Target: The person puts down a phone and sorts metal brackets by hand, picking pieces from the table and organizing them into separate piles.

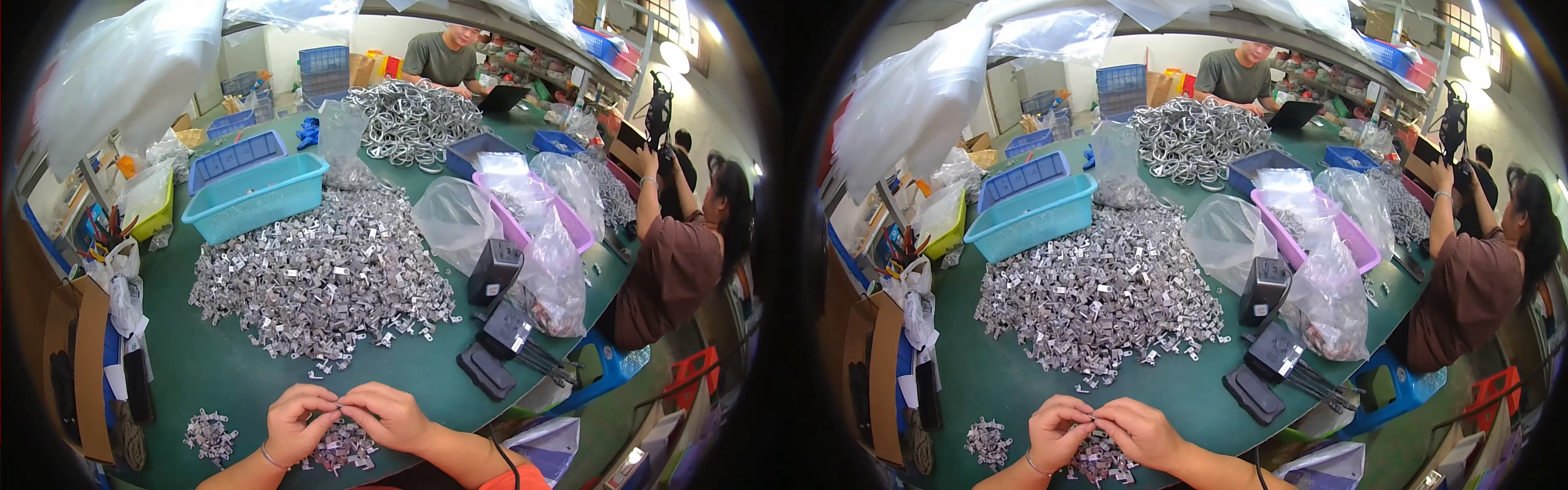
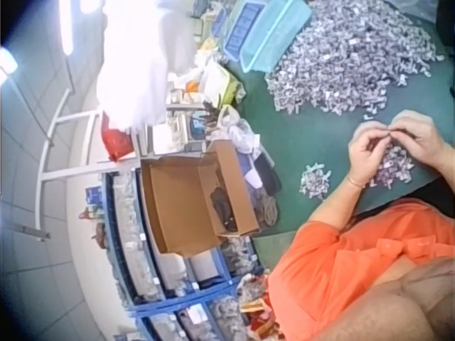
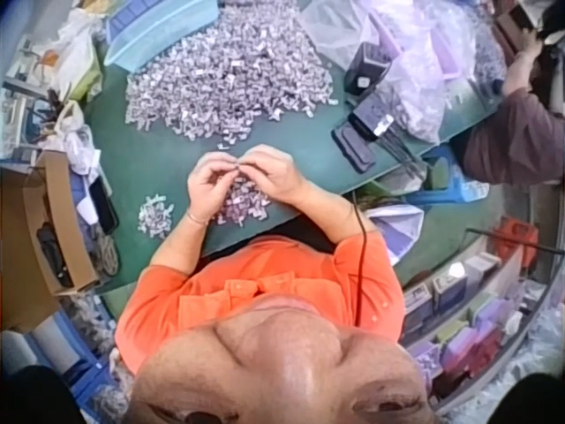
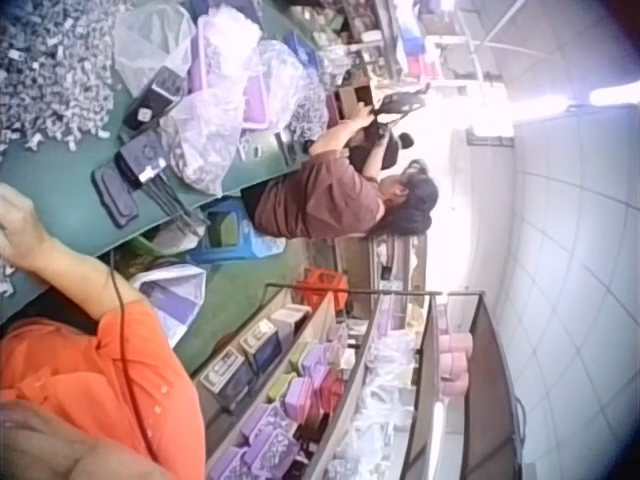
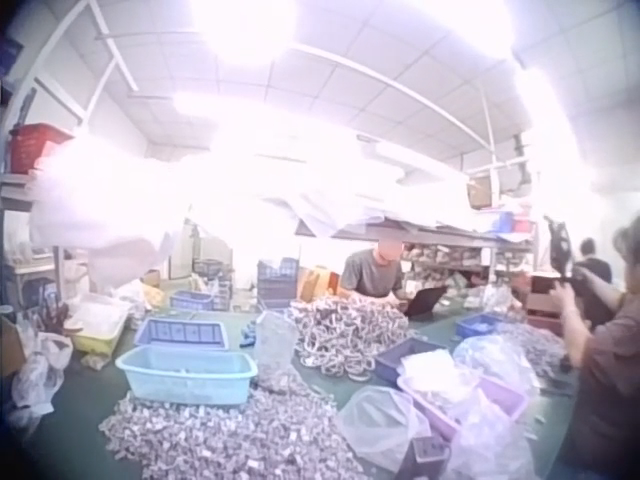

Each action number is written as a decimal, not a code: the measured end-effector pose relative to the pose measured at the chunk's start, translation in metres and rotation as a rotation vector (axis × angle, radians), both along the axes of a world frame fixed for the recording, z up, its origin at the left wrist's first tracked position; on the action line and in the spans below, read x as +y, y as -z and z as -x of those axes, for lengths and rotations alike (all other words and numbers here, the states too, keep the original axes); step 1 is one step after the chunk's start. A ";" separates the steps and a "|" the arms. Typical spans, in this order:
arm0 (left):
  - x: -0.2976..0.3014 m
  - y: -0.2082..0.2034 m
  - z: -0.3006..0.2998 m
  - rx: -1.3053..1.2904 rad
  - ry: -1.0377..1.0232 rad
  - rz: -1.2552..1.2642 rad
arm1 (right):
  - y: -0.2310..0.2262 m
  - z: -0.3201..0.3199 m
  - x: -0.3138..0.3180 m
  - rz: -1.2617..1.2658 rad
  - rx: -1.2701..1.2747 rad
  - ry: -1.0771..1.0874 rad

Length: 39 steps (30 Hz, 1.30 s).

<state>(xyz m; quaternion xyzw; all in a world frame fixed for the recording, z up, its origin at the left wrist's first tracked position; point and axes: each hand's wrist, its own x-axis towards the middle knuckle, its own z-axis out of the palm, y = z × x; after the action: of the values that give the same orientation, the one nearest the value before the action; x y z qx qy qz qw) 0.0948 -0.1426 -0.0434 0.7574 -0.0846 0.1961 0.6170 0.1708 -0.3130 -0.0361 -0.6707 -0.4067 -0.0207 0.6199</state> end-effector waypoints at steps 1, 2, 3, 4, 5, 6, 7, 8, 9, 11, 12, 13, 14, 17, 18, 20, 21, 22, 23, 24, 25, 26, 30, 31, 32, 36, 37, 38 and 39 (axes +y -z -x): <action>0.002 0.001 0.002 -0.043 -0.012 -0.052 | 0.000 0.000 0.001 0.013 0.003 -0.009; -0.002 -0.001 0.005 -0.035 -0.017 -0.056 | 0.001 0.001 0.002 0.026 0.005 -0.019; -0.012 -0.007 0.005 0.041 -0.013 0.269 | 0.001 0.000 0.002 0.022 0.000 -0.020; -0.016 -0.011 0.005 0.116 -0.008 0.595 | 0.002 0.000 0.001 -0.010 -0.026 -0.031; -0.013 -0.011 0.004 0.110 -0.009 0.590 | 0.002 0.000 0.000 -0.041 -0.053 -0.044; -0.010 -0.009 0.005 0.205 -0.002 0.482 | 0.002 0.000 -0.002 -0.037 -0.081 -0.044; -0.007 -0.006 0.006 0.300 0.004 0.374 | 0.002 0.000 -0.001 -0.041 -0.078 -0.055; -0.005 -0.005 0.004 0.217 0.021 0.278 | 0.002 0.001 -0.001 -0.039 -0.059 -0.044; -0.005 -0.005 0.004 0.218 0.014 0.279 | 0.003 0.000 -0.001 -0.033 -0.041 -0.031; -0.006 -0.006 0.003 0.121 0.003 0.226 | -0.002 0.002 -0.001 0.006 0.063 -0.022; -0.004 -0.004 0.002 0.118 0.011 0.226 | -0.002 0.001 -0.001 0.011 0.040 -0.030; -0.001 0.000 0.001 0.074 0.009 0.111 | -0.001 0.000 -0.003 0.017 0.016 -0.036; -0.001 0.002 0.000 0.029 0.008 -0.002 | 0.000 -0.001 -0.004 0.017 0.012 -0.025; -0.013 -0.003 0.002 0.120 -0.063 0.422 | 0.007 -0.002 -0.001 -0.025 -0.024 -0.056; -0.011 -0.002 0.003 0.121 -0.055 0.420 | 0.010 -0.003 0.001 -0.027 -0.041 -0.054; -0.002 0.000 0.006 0.177 -0.082 0.295 | 0.010 -0.003 0.006 -0.027 -0.063 -0.060; -0.001 -0.001 0.006 0.174 -0.073 0.302 | 0.009 -0.002 0.004 -0.041 -0.070 -0.066; 0.000 -0.003 0.007 0.286 -0.021 0.341 | 0.007 -0.001 0.002 -0.055 -0.076 -0.074; -0.001 -0.003 0.006 0.399 0.032 0.378 | 0.005 -0.001 0.000 -0.047 -0.080 -0.069; -0.004 -0.003 0.006 0.342 0.045 0.403 | 0.003 0.001 0.000 -0.021 -0.026 -0.024; -0.004 -0.003 0.006 0.345 0.042 0.405 | 0.000 0.003 0.000 0.006 0.028 0.022; -0.005 -0.003 0.005 0.256 0.050 0.354 | -0.003 0.004 -0.001 0.030 0.070 0.035; -0.002 0.001 0.002 0.097 0.028 0.244 | 0.004 -0.001 0.001 0.015 0.008 -0.038; -0.003 -0.001 0.002 0.100 0.030 0.245 | 0.003 -0.001 0.000 0.014 0.006 -0.048; -0.003 -0.004 0.001 0.085 0.043 0.240 | 0.003 -0.002 0.000 0.014 0.004 -0.059; -0.009 -0.005 0.005 0.247 0.014 0.480 | 0.006 -0.003 -0.001 -0.039 -0.028 -0.074; -0.008 -0.004 0.004 0.241 0.015 0.480 | 0.004 -0.003 -0.001 -0.059 -0.033 -0.070; -0.005 -0.004 0.003 0.279 0.028 0.452 | 0.002 -0.004 -0.001 -0.080 -0.039 -0.066; -0.004 -0.003 0.004 0.322 0.036 0.424 | 0.001 -0.003 -0.001 -0.079 -0.038 -0.070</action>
<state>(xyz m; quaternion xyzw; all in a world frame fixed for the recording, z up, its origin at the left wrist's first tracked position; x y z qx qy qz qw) 0.0907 -0.1470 -0.0407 0.6310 0.0442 0.0755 0.7708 0.1737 -0.3140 -0.0369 -0.6306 -0.4405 -0.0280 0.6384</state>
